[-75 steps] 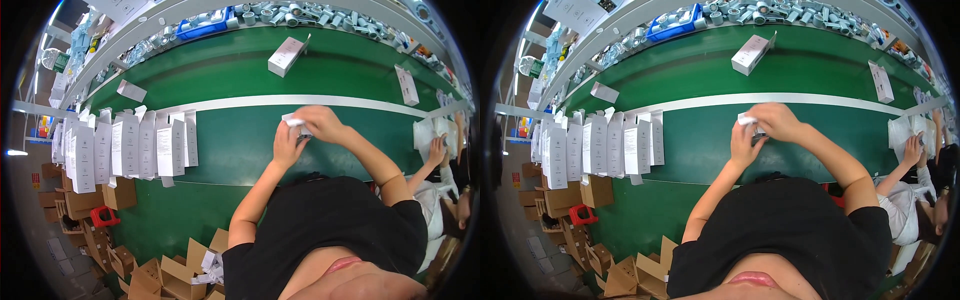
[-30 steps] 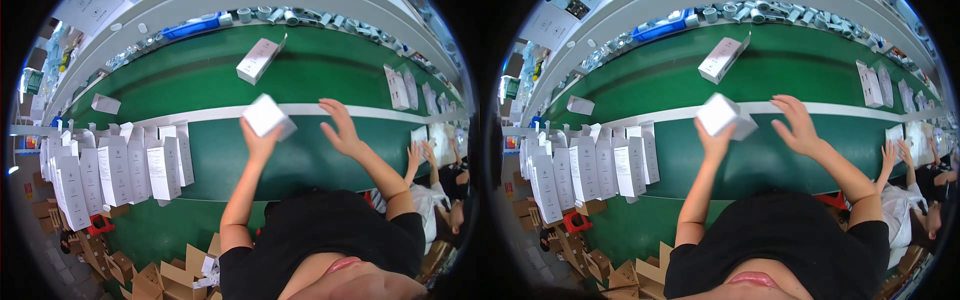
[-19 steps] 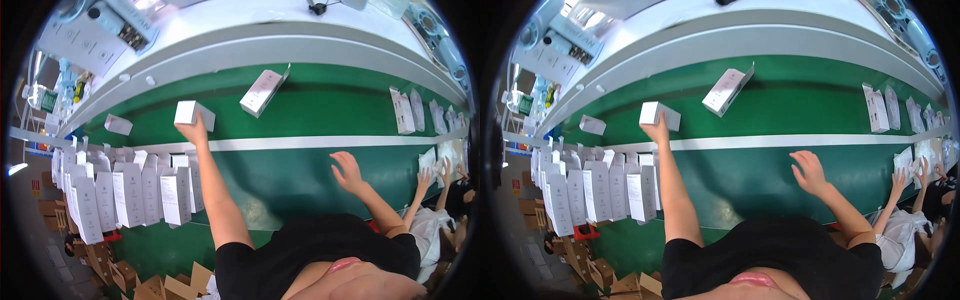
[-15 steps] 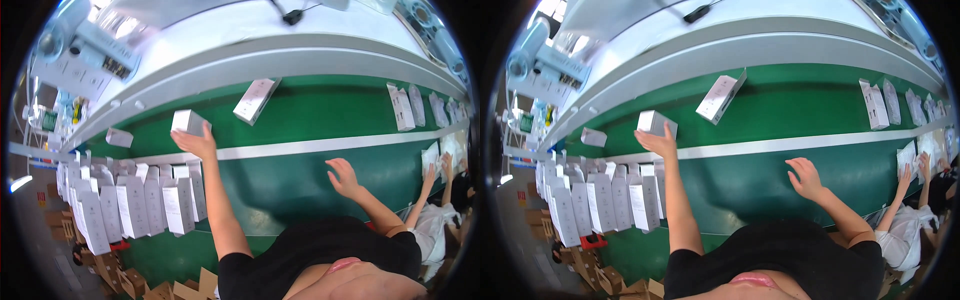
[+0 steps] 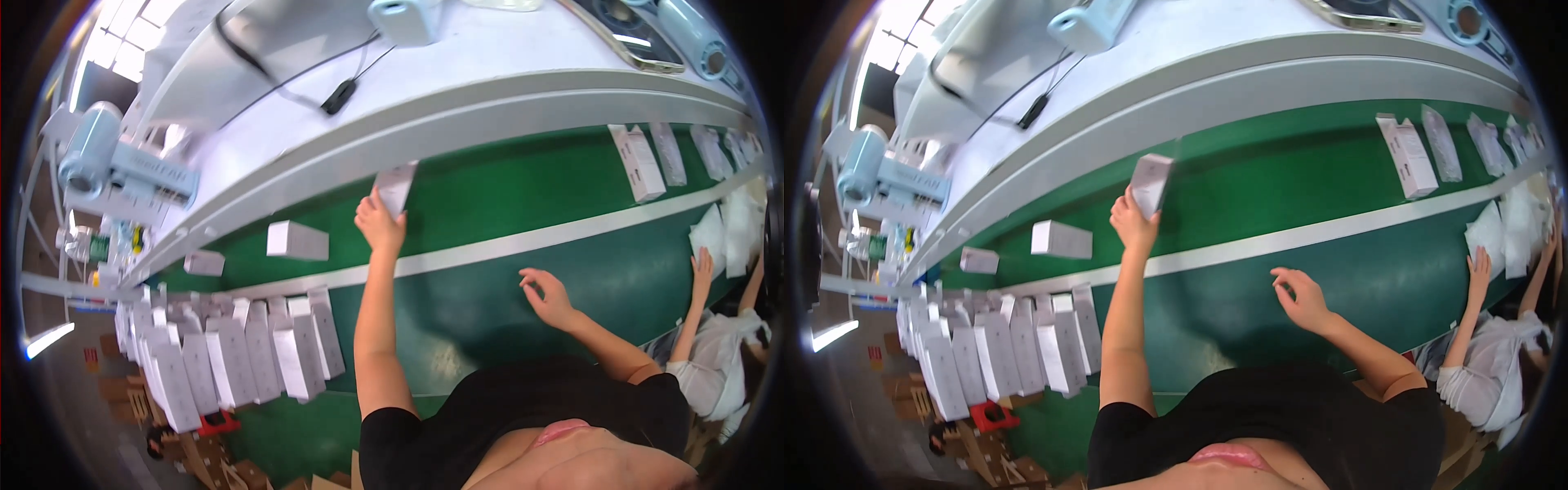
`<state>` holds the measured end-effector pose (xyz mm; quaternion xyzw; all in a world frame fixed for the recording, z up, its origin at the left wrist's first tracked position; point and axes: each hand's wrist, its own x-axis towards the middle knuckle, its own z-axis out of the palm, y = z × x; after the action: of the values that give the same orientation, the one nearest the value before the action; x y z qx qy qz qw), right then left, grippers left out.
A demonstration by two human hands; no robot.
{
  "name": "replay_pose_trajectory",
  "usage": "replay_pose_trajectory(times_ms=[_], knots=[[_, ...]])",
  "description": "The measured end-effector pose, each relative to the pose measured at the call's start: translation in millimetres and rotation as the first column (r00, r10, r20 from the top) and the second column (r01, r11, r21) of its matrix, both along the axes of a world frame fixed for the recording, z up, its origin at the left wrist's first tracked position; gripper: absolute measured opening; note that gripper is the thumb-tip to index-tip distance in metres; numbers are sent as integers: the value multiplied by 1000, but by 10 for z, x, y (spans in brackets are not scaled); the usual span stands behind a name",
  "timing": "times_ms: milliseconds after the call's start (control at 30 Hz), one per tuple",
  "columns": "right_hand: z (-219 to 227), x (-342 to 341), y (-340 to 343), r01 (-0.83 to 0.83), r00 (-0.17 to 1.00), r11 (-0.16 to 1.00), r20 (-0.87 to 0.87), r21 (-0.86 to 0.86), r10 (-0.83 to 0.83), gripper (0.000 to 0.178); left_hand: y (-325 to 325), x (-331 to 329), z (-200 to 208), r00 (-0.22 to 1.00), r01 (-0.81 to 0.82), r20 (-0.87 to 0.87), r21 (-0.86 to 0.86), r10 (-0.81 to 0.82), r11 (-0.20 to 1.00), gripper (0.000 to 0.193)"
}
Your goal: The person packages electronic components by hand, placing them into plastic packaging, then inserting the packaged components and an instruction sheet into a cardboard box, and finally placing the cardboard box into a shipping carton.
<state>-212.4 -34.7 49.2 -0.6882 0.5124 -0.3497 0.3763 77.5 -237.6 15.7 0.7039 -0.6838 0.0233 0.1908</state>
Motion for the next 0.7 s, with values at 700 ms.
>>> replay_pose_trajectory(times_ms=[700], knots=[[683, 1160, 140, -657, 721, 746, 382, 112, 578, 52, 2985, 824, 1250, 972, -167, -206, -240, 118, 956, 80]])
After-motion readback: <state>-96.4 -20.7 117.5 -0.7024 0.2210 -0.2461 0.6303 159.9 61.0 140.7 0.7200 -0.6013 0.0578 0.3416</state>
